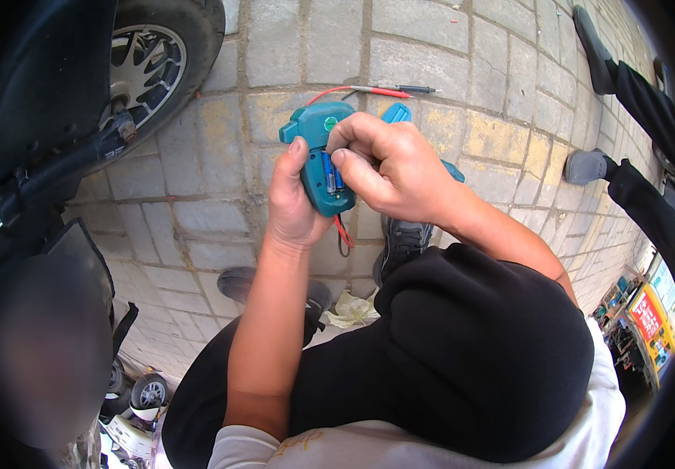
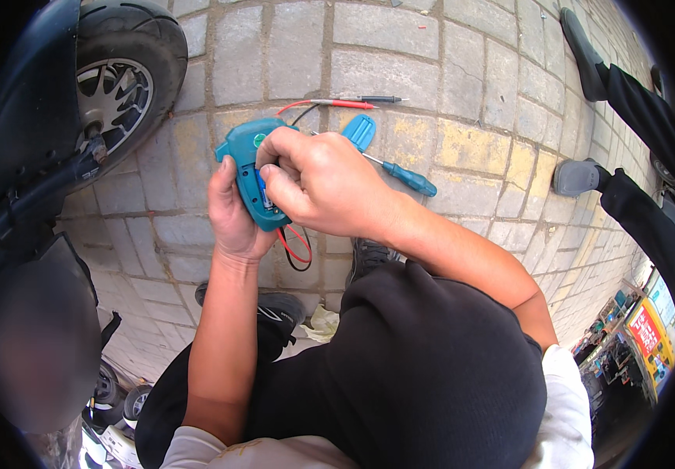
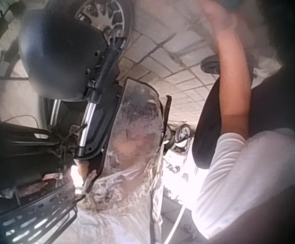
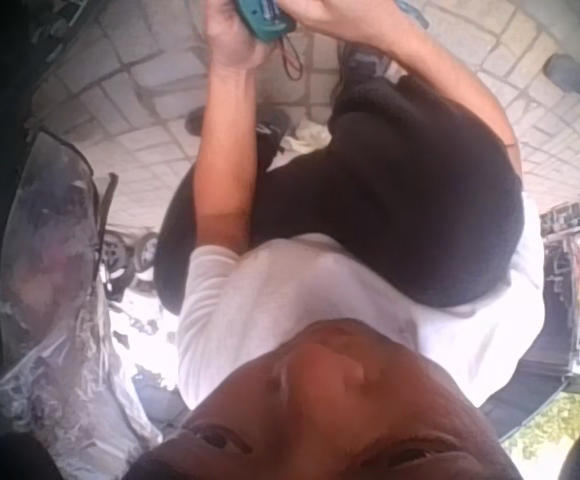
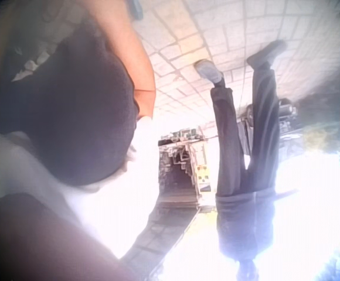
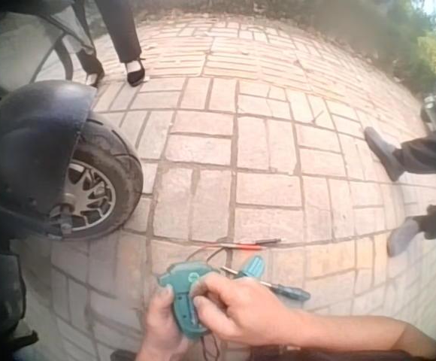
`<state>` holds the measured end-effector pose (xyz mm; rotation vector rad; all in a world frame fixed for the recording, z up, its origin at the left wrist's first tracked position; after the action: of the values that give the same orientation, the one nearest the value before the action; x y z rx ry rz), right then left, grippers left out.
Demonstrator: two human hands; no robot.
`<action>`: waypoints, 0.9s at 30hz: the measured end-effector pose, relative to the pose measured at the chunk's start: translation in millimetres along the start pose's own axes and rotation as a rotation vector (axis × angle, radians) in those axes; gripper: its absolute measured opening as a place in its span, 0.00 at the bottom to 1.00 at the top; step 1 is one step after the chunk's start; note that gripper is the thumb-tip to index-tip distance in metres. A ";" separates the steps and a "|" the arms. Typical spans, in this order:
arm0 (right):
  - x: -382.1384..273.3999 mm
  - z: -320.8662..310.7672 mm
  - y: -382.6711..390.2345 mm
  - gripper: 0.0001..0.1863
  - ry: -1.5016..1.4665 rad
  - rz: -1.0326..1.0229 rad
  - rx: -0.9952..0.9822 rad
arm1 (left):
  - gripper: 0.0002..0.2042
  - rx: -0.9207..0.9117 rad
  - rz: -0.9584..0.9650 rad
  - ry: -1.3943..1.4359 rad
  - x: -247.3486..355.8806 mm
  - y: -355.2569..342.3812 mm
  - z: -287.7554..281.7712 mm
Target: The person uses a multimeter to test the electrical system of a scooter. They open the multimeter's battery compartment, check the battery, and then use the probes to measure voltage at a connector near the rear wheel.
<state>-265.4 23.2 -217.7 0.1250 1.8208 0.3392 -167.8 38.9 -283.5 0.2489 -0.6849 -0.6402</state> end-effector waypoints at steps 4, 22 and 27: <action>2.1 -4.3 3.4 0.08 -0.016 0.022 0.015 | 0.29 0.053 0.020 0.007 1.5 0.0 -0.3; 18.3 -34.4 8.7 0.08 -0.792 0.122 0.215 | 0.33 0.078 -0.113 0.312 -8.7 -4.9 16.3; 40.7 -41.7 9.0 0.09 -1.001 0.220 0.186 | 0.34 0.064 -0.134 0.429 -11.9 -2.8 19.8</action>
<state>-317.3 35.4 -242.7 0.5267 0.8392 0.1967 -189.2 43.9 -275.8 0.4785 -0.2777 -0.6658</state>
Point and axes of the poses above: each hand's wrist, its own y-axis away from the middle knuckle, its own z-axis out of the palm, x = y × z, the point moved 9 cm from there along -y, towards the middle knuckle, and after that the axes turned 6 degrees about z, right-handed, at the moved point
